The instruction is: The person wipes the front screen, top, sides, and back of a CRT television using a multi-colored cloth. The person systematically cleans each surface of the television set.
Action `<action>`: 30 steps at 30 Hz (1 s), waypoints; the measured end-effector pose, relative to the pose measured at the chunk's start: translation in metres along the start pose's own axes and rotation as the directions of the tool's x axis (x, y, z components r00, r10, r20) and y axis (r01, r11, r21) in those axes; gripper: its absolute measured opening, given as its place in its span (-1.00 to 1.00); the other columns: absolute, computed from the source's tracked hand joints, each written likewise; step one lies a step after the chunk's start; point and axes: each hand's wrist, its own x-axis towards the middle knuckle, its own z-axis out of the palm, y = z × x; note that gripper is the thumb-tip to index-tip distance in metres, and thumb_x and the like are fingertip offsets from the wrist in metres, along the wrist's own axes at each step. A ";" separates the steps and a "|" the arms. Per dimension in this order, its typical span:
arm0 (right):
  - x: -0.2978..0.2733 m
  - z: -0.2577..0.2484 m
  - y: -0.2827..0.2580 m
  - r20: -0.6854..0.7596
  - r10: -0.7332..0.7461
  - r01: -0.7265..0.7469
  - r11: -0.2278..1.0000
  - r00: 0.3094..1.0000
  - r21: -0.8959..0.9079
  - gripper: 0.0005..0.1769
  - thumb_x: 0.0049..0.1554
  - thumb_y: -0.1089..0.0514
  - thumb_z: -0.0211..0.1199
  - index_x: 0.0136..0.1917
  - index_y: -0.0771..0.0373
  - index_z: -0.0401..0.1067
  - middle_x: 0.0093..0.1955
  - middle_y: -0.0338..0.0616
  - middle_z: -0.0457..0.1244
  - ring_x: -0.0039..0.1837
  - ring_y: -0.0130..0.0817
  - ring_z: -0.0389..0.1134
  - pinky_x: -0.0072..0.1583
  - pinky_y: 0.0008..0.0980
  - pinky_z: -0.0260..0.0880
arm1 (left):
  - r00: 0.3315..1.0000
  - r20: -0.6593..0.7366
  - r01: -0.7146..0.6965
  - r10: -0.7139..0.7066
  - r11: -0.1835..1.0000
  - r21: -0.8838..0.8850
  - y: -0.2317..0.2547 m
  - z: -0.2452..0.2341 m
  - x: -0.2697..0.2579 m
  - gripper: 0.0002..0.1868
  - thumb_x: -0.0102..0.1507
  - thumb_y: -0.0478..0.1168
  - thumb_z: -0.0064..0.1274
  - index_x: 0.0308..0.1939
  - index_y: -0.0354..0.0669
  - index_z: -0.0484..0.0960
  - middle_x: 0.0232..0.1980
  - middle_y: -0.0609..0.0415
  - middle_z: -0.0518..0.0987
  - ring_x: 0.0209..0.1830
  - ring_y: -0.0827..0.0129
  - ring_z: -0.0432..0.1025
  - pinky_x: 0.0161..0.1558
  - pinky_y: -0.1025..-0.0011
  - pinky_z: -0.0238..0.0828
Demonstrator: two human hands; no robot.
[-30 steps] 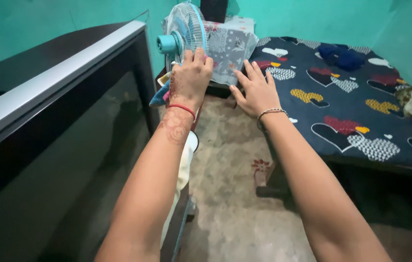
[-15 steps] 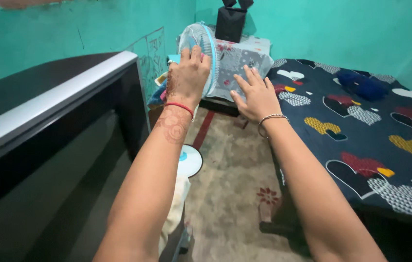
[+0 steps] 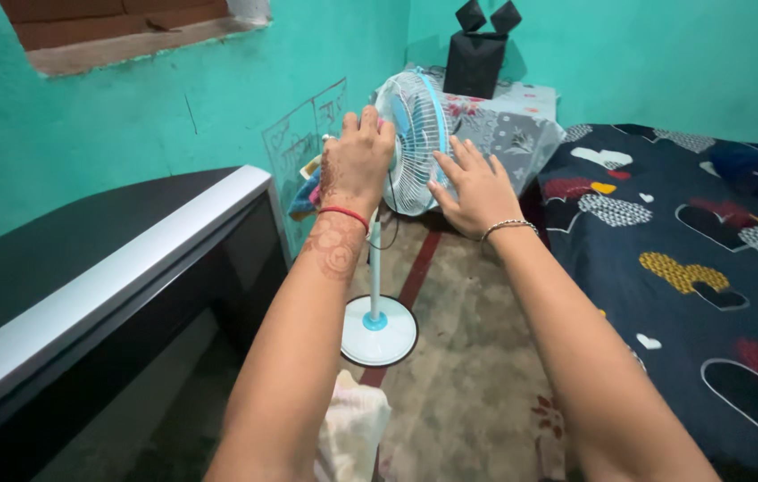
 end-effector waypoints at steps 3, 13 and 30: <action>0.021 0.014 0.012 0.001 -0.037 0.037 0.999 0.999 0.031 -0.37 0.26 -0.20 0.06 0.51 0.05 0.26 0.64 0.01 -0.02 0.64 -0.04 -0.08 0.52 0.16 -0.11 | 1.000 -0.001 0.018 -0.018 1.000 0.008 -0.001 0.024 0.007 -0.93 0.23 -0.23 0.02 -0.23 -0.03 0.59 -0.04 0.12 0.51 -0.03 0.22 0.46 -0.35 0.22 0.54; 0.097 0.040 0.063 -0.067 -0.234 0.243 0.949 0.970 0.199 -0.39 0.30 -0.17 0.03 0.52 0.10 0.26 0.61 0.06 0.05 0.61 0.02 0.04 0.52 -0.04 0.04 | 0.970 0.071 0.239 -0.233 0.966 -0.094 0.017 0.080 0.051 -0.85 0.28 -0.17 0.07 -0.13 -0.12 0.53 -0.01 -0.08 0.50 -0.18 -0.04 0.54 -0.32 0.05 0.55; 0.197 0.106 -0.022 -0.439 -0.353 0.527 0.208 0.826 0.824 -0.01 0.14 0.03 0.39 0.66 0.35 -0.02 0.65 0.19 0.04 0.67 -0.06 0.07 0.60 -0.21 0.04 | 0.367 0.131 0.637 -0.921 0.147 -0.756 -0.068 0.114 0.074 -0.64 0.18 0.02 0.23 -0.13 -0.16 0.64 -0.29 0.06 0.63 -0.29 0.35 0.52 -0.20 0.34 0.52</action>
